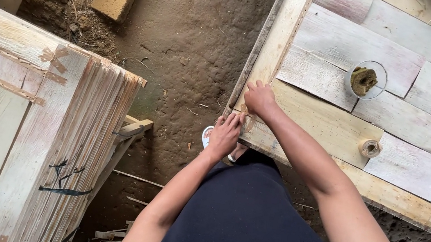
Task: Applying adhesive and tape to the edges of wooden panels in a workshop
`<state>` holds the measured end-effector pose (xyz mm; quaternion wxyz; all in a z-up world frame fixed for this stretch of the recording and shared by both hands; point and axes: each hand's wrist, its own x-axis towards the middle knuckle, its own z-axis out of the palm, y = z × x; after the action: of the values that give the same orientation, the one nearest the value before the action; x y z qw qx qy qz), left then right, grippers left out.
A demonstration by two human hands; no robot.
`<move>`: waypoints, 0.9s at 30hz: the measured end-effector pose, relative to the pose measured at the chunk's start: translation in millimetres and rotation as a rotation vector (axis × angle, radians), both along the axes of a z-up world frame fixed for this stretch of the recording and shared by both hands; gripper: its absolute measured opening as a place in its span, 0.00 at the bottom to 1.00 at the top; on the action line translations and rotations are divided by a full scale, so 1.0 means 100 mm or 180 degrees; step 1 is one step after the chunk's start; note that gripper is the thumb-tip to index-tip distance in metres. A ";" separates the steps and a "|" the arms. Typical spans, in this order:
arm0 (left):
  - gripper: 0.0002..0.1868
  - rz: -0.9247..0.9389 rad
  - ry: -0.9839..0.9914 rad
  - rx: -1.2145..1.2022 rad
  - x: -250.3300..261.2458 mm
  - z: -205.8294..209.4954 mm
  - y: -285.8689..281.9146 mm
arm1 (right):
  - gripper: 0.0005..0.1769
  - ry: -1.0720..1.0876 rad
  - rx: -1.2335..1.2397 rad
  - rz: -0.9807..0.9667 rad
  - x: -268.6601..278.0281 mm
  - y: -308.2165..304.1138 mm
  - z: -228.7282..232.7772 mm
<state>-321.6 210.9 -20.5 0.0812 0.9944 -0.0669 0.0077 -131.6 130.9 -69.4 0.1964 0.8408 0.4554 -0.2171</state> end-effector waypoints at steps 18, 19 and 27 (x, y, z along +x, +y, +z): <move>0.29 -0.0101 -0.0028 0.0020 0.12 -0.04 0.03 | 0.28 0.0020 0.0667 -0.0387 0.22 -0.18 -0.28; 0.29 -0.0085 -0.0037 0.0024 0.13 -0.05 0.05 | 0.28 0.0013 0.0671 -0.0370 0.21 -0.18 -0.22; 0.27 -0.0103 0.0099 -0.0027 0.12 -0.13 0.04 | 0.14 -0.0144 0.1230 -0.0553 0.11 -0.32 -0.23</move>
<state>-310.1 215.2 -33.7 0.0865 0.9929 -0.0817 -0.0087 -120.3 99.3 -92.0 0.0222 0.9036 0.4099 -0.1229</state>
